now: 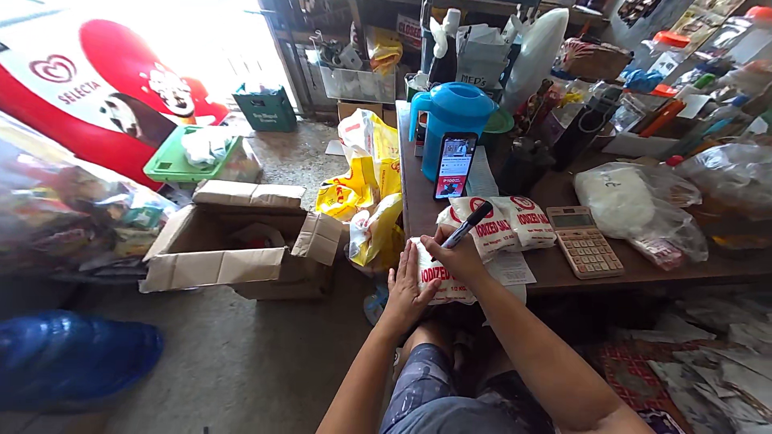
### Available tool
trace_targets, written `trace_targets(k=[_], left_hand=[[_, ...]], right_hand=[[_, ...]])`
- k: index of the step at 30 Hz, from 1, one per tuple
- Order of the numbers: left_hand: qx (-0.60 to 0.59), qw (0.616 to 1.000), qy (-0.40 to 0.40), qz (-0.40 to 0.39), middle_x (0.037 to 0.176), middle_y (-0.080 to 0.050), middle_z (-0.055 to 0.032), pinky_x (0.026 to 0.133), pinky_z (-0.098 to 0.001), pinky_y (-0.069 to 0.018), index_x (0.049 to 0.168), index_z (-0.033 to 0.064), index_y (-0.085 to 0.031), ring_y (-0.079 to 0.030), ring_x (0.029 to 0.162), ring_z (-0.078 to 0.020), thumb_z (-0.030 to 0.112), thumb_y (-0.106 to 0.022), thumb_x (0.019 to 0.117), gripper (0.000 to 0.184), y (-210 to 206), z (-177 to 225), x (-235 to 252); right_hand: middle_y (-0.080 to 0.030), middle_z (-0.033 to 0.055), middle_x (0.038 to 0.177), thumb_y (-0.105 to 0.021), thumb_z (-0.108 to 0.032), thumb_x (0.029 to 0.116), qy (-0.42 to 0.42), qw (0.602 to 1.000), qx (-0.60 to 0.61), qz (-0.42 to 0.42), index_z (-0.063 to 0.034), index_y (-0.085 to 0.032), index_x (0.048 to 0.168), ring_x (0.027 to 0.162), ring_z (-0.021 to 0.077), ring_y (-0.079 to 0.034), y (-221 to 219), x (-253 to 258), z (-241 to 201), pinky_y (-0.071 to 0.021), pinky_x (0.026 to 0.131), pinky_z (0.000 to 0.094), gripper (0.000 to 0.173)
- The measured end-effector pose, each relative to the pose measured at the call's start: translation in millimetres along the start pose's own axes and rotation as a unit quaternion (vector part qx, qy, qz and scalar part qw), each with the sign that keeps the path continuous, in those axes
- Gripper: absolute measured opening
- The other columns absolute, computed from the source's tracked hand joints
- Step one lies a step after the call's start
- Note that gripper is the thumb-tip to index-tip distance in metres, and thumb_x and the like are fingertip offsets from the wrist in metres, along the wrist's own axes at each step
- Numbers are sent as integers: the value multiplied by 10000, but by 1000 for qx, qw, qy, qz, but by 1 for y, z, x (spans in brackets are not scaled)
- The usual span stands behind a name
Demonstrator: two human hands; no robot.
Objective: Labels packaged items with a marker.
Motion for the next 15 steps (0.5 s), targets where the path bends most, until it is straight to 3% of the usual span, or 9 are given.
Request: trace_targets(k=[15], left_hand=[[-8, 1000, -1, 7, 1715, -143, -106, 1220, -669, -64, 1648, 94, -160, -140, 1581, -263, 633, -456, 971, 914, -3, -3, 0]], right_hand=[[-468, -25, 573, -716, -146, 883, 46, 998, -44, -16, -103, -522, 667, 517, 64, -447, -2, 0, 4, -369, 505, 249, 293]])
Point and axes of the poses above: each hand's wrist, its own x-axis towards the middle knuckle, its own y-axis out of the back of the hand, z = x × y, the point moved 3 cm from there along x, towards the middle knuckle
